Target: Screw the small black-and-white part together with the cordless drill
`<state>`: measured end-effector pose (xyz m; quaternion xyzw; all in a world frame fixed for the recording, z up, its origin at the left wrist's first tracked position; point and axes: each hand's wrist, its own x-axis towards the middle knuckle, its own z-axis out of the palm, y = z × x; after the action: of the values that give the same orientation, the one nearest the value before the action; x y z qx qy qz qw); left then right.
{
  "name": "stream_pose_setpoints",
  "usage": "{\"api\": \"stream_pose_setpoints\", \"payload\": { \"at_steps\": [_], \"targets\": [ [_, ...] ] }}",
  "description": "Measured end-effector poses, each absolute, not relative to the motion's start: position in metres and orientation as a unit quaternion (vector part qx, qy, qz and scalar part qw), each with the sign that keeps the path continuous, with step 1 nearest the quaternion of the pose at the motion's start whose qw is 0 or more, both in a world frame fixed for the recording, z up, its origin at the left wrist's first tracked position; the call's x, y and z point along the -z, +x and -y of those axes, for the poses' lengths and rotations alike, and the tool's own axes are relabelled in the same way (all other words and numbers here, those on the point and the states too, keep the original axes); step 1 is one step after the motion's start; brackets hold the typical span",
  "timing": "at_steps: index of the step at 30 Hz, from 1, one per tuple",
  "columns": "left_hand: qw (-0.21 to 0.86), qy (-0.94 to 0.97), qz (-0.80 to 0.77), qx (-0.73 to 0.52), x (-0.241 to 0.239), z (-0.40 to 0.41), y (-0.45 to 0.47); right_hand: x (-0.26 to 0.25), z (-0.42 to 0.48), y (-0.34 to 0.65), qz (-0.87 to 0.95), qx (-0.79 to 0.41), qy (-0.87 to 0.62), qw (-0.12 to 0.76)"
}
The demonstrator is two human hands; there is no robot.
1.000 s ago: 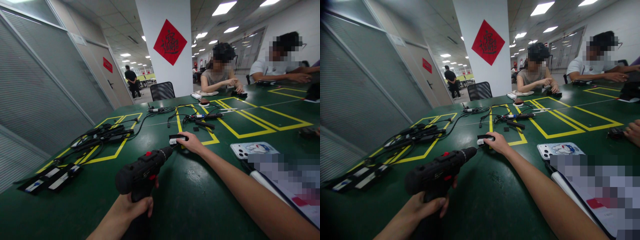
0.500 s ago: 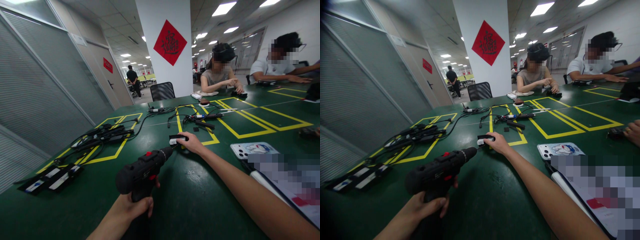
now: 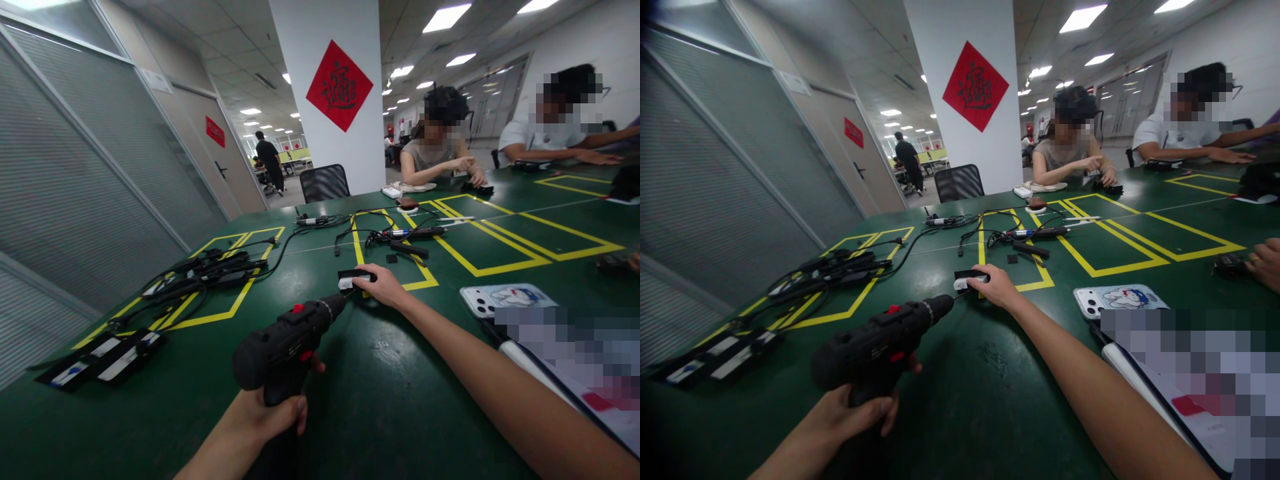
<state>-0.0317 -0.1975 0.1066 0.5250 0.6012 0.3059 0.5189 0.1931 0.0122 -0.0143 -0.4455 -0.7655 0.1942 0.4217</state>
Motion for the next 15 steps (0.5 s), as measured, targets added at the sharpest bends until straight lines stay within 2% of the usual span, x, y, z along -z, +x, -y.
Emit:
{"api": "stream_pose_setpoints", "payload": {
  "at_steps": [10,15],
  "targets": [
    [0.526,0.529,-0.602,-0.285,-0.1072,0.1968,-0.0336,0.0141,-0.0126,0.1932,0.769,-0.188,-0.444,0.420],
    [0.530,0.514,-0.596,-0.316,-0.1015,0.1962,-0.0357,0.0128,-0.0118,0.1932,0.769,-0.188,-0.448,0.416]
  ]
}}
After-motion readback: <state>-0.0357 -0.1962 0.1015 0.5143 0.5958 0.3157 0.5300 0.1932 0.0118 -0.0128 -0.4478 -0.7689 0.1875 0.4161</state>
